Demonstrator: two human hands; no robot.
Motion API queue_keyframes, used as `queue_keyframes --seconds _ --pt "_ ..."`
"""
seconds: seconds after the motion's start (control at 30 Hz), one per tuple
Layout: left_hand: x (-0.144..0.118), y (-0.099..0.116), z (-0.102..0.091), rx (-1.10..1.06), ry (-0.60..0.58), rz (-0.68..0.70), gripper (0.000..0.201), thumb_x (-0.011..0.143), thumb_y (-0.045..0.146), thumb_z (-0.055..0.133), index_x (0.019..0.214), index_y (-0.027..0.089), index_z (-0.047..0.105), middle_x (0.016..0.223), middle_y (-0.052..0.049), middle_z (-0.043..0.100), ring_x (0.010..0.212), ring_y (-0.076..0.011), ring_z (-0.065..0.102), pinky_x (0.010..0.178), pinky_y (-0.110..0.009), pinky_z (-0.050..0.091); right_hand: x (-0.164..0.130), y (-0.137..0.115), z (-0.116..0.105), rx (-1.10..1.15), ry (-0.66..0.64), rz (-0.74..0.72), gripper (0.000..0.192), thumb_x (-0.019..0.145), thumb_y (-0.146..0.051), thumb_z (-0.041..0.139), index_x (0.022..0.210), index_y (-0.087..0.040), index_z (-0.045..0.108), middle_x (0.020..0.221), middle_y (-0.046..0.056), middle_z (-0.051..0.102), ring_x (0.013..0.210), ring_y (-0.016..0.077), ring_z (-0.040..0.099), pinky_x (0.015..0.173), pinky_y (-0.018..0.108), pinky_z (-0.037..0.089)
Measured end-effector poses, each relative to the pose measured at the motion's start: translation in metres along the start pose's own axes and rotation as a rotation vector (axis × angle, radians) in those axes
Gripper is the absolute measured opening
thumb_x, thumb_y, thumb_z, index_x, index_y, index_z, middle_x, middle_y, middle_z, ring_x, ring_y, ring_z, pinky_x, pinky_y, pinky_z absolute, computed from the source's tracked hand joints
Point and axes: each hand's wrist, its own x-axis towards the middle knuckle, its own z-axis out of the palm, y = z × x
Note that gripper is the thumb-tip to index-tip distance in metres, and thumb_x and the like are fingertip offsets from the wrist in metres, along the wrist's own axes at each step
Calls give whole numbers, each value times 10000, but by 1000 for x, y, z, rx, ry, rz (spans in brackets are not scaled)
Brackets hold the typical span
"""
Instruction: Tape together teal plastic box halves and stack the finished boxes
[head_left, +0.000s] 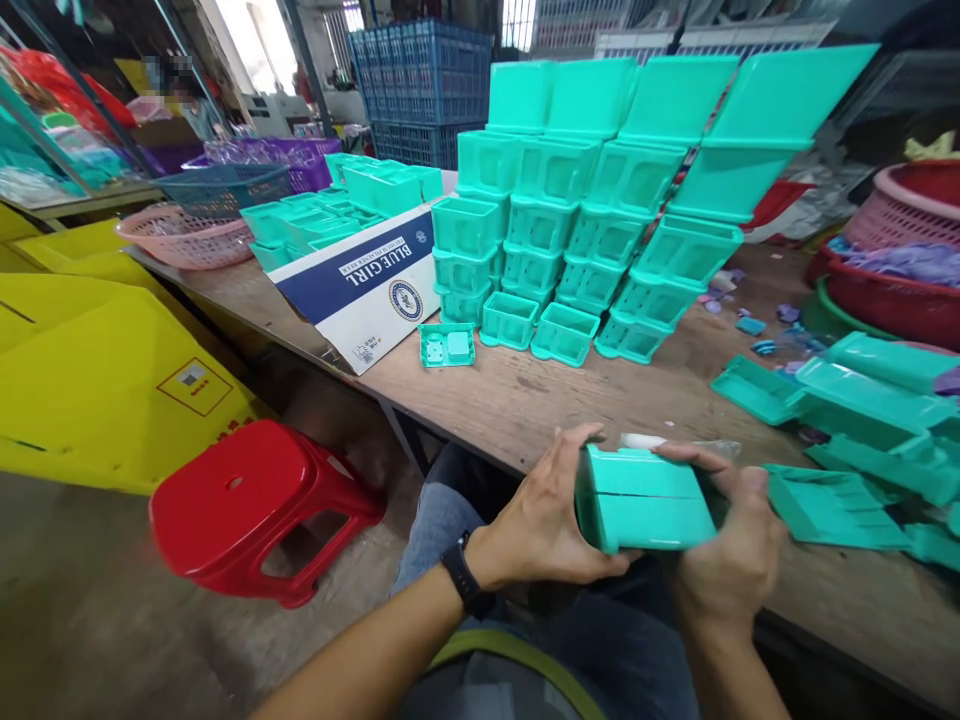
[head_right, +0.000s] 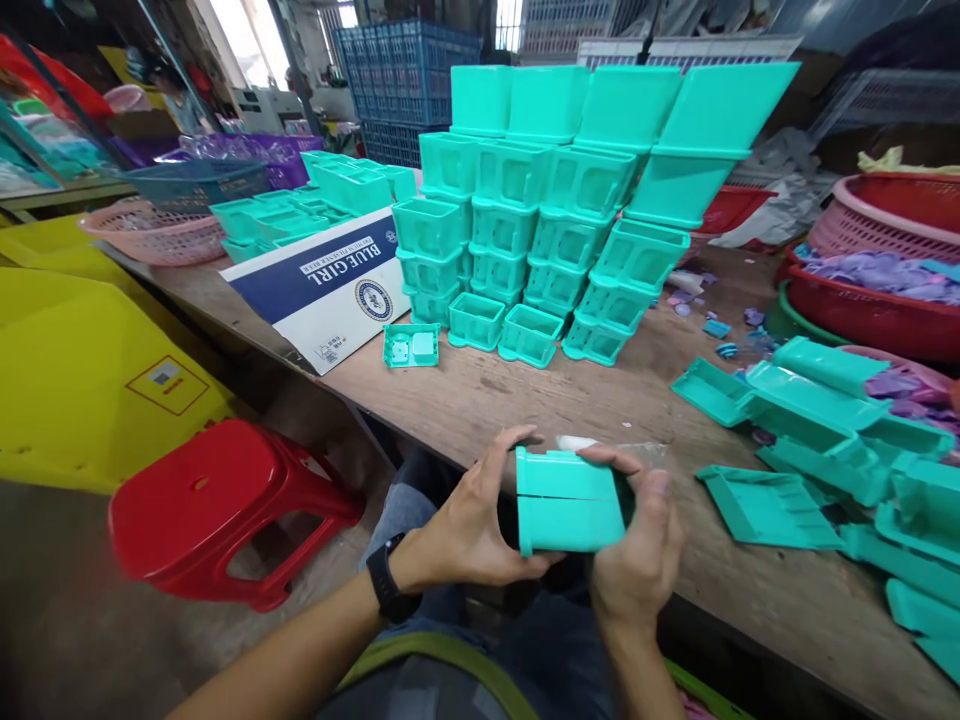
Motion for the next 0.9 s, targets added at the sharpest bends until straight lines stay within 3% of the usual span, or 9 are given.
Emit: queue_keyframes --seconds 0.1,0.23,0.37,0.47,0.6,0.73,0.83,0.9 --pt "1 -4 1 46 38 -43 941 606 321 918 1404 207 432 1329 -131 628 1243 -371 633 1143 -583 500 5 5 -4 -26 -72 30 599 1061 -530 274 929 -204 759 1020 111 801 1004 338 721 885 476 514" --pt "3 -3 4 160 42 -40 804 582 331 896 1278 165 529 1192 -136 667 1105 -373 669 969 -527 592 2 6 -8 -163 -208 -299 610 1084 -529 249 1139 -211 768 1229 120 768 1253 339 647 1069 520 433" --pt "5 8 7 168 11 -26 587 684 375 783 1183 160 559 1113 -141 697 1036 -360 696 936 -515 595 -4 4 -10 -355 -308 -485 665 1085 -542 170 1212 -248 753 1196 116 773 1125 342 690 938 512 451" --pt "5 15 10 188 -8 -48 529 694 369 745 1147 165 564 1085 -142 713 1011 -355 708 912 -496 600 -7 8 -9 -340 -293 -485 661 1087 -507 178 1147 -218 769 1130 132 773 1063 334 700 883 487 479" --pt "3 21 17 319 9 -79 434 694 336 717 1069 169 576 1014 -137 715 946 -361 715 841 -489 611 -6 14 -8 -180 -214 -443 582 1090 -396 243 1021 -198 786 1052 122 788 1034 293 719 920 456 521" --pt "-1 22 25 347 28 -94 472 678 346 737 1079 151 581 1003 -146 709 935 -384 717 813 -515 616 -6 14 -10 -152 -208 -433 589 1088 -376 249 969 -193 797 1014 115 802 993 280 735 889 441 542" --pt "-2 23 27 265 33 -82 549 657 323 776 1138 157 568 1073 -144 698 1003 -378 702 881 -529 608 -7 8 -19 -165 -210 -471 503 1080 -347 325 1006 -214 805 1023 99 805 1002 277 737 902 441 536" --pt "-4 23 24 149 81 -113 657 623 309 822 1202 186 535 1130 -116 690 1043 -348 689 934 -512 594 -7 4 -25 -135 -149 -471 456 1079 -349 355 1131 -227 792 1165 101 786 1141 294 707 1012 473 507"
